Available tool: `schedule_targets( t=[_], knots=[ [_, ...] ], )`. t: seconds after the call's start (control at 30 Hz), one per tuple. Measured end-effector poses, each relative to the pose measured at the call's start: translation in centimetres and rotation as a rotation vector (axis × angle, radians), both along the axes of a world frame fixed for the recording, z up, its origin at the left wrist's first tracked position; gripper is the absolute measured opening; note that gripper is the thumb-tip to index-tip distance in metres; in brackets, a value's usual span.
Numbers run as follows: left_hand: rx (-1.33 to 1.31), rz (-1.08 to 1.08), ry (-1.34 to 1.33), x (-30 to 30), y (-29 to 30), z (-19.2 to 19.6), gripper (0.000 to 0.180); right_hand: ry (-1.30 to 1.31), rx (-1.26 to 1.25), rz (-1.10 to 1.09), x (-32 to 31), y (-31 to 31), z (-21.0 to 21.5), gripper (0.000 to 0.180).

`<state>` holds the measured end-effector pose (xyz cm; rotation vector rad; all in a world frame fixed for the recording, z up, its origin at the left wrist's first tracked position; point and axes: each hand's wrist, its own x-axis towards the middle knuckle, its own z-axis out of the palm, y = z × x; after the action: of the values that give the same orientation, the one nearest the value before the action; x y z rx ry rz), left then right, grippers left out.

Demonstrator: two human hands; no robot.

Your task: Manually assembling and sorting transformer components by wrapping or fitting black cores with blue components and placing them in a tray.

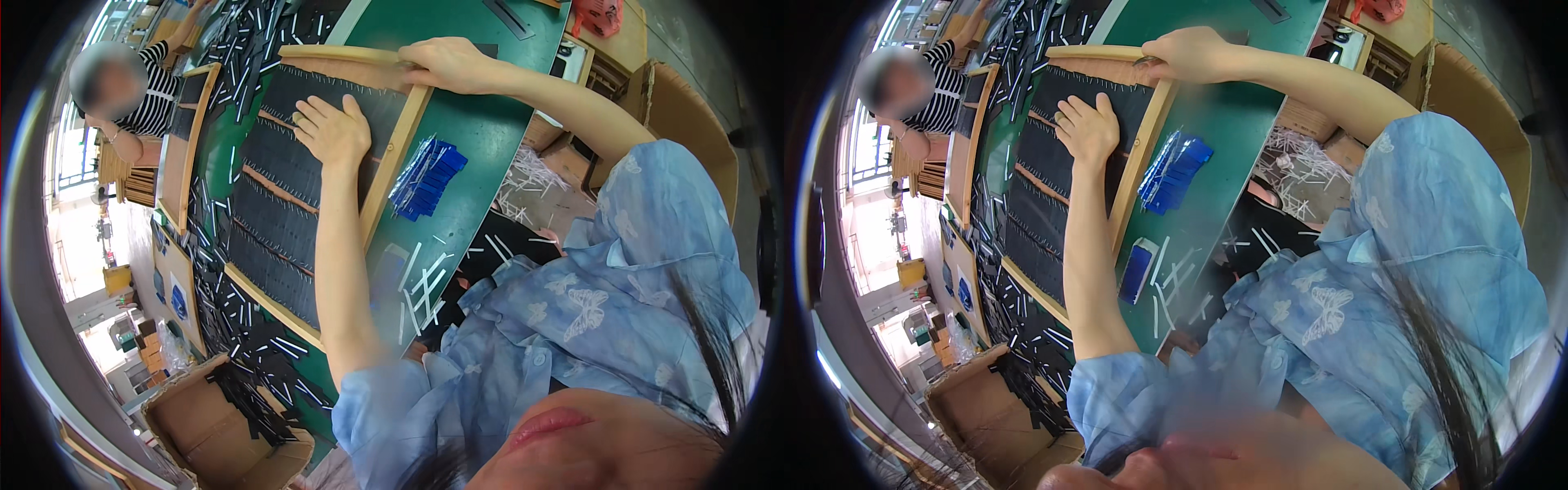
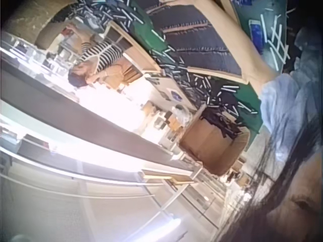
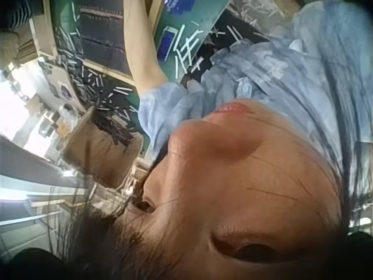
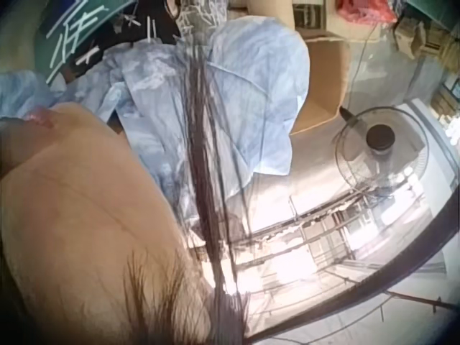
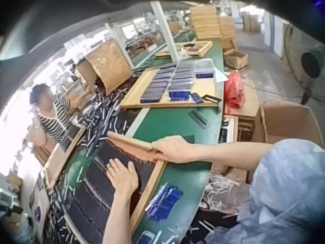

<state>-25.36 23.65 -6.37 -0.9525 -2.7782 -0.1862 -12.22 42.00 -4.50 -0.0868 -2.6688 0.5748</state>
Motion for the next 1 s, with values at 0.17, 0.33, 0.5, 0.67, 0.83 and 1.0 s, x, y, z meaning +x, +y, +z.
schedule_targets(
  t=[0.17,0.33,0.5,0.67,0.83,1.0],
  knots=[
    [0.069,-0.004,-0.007,-0.1,-0.1,-0.3,0.072,-0.064,-0.011,-0.012,-0.1,0.0,0.2,0.022],
    [0.104,-0.04,0.116,0.2,-0.2,0.5,0.071,-0.092,-0.027,-0.004,-0.1,0.0,0.5,0.023],
    [0.135,-0.25,0.05,4.6,-0.8,2.0,0.067,0.064,0.043,-0.004,0.2,-0.1,-0.1,0.025],
    [0.075,-0.294,-0.04,6.4,-1.2,1.7,0.067,0.35,0.418,0.108,1.4,0.2,0.0,0.023],
    [0.053,-0.3,-0.104,6.3,-1.3,1.7,0.069,0.283,0.858,0.249,1.7,-0.5,2.2,0.019],
    [0.064,-0.295,-0.081,6.1,-1.6,1.1,0.07,0.096,1.069,0.333,0.1,-2.4,3.7,0.011]
  ],
)
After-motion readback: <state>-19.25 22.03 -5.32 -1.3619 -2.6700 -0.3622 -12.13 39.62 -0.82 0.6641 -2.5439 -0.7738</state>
